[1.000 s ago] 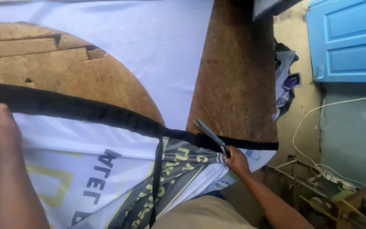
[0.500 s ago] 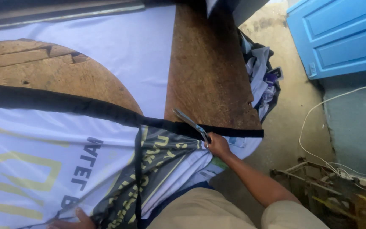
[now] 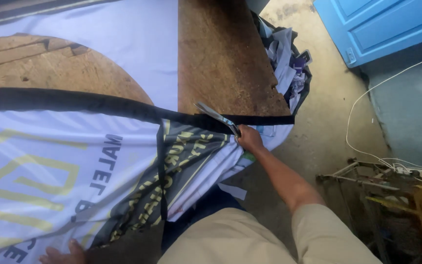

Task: The person uses a pair of scissors to cut a black strip along the edge of a large white banner laid on a wooden table. They hold the banner steady with one hand while cutting with the other, occasionally adjusting the fabric to continue the cut.

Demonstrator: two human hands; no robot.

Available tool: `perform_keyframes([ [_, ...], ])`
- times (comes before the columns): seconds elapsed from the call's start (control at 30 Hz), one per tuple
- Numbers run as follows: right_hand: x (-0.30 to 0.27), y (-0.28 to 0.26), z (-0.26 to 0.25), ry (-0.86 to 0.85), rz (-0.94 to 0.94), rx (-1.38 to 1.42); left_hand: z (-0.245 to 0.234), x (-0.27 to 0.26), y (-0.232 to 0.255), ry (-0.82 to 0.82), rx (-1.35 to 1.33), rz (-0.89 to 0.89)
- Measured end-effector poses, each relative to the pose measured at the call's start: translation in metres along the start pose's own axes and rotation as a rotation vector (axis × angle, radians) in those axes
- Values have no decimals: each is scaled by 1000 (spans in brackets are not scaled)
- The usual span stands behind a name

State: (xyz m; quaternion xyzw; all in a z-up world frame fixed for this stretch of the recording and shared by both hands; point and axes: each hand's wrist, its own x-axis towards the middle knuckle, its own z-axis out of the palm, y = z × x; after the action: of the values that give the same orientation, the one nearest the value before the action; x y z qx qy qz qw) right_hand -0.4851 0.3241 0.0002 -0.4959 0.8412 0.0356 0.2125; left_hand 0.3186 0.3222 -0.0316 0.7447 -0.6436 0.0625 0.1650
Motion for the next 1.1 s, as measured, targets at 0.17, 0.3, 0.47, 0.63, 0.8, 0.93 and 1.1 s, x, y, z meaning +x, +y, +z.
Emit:
perform_keyframes([
  [0.17, -1, -23, -17, -16, 39, 38, -24, 17, 5, -249, -8, -160],
  [0.3, 3, -20, -10, 22, 8, 83, -33, 12, 16, -228, 282, -76],
  [0.47, 12, -11, -1, -24, 5, 57, -50, 13, -4, -347, 489, -170],
  [0.63, 12, 1, 9, -19, -76, 2, -100, 6, -26, -298, 447, -287],
  [0.8, -19, -9, -14, -113, 7, -99, -91, -30, -38, -298, 366, -326],
  [0.93, -22, 9, -21, -108, 3, -63, -78, -66, -24, -244, 299, -342],
  [1.1, -24, 28, -34, -165, -5, -64, -53, -86, 31, -37, 135, -260],
])
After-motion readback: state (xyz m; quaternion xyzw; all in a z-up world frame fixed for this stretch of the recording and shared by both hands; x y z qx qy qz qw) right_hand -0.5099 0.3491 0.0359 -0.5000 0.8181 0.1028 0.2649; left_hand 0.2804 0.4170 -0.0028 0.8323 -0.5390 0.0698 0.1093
